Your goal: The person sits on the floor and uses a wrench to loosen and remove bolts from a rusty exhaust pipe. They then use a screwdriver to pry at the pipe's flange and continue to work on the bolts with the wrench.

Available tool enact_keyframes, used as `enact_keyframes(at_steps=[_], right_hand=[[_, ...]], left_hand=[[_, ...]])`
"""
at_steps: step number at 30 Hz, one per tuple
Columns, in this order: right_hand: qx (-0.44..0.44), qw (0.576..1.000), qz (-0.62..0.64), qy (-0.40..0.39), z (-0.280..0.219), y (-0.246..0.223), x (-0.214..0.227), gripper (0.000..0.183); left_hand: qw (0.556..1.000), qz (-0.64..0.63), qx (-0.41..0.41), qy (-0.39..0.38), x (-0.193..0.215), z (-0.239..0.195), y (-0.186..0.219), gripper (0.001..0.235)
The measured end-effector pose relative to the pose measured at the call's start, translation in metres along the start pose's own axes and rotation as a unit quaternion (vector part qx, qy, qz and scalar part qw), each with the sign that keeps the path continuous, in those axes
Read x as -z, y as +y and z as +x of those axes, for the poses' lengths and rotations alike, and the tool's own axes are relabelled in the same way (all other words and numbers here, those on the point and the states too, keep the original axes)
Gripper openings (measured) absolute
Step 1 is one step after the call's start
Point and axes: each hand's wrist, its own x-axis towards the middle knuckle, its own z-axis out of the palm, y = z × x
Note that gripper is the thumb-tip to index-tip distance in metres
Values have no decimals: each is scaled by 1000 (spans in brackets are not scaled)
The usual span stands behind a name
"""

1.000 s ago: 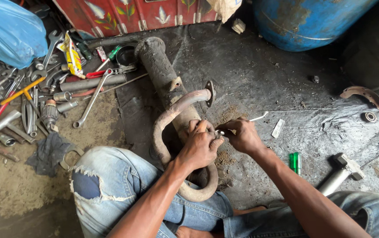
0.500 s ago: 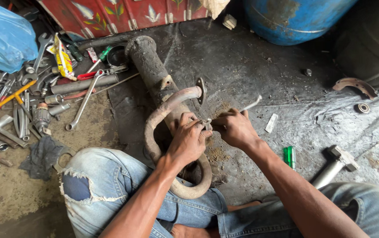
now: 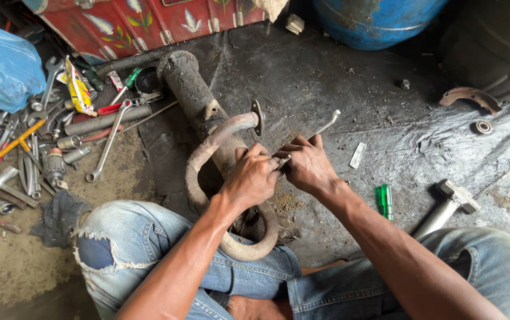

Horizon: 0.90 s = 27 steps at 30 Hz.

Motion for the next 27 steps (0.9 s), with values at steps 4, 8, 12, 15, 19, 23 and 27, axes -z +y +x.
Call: enact_keyframes(at_steps=[4,8,12,15,19,23,27], right_hand=[[-36,999,38,13,-5,8,-18,14],[-41,995,82,46,-6,22,-43,14],[-13,984,142,104,-11,30,-57,24],[-66,987,136,56,-12,29,-67,19],[-108,971,202,64,-13,29,-73,7],[-251,890,381,16,-15,14,-74,12],[-185,886,414,97,-11,8,-57,15]], left_hand=[[997,-19,15,-70,0,16,-1,13],[994,-9,17,-105,4,26,4,11],[989,-3,3,-151,2,36,-1,11],[983,14,-5,-182,-3,40,-6,10],[991,-80,47,-102,-4,20,-12,14],[989,-134,-12,57,-8,-1,-21,14],[986,-130,-28,98,-8,-4,-21,16]])
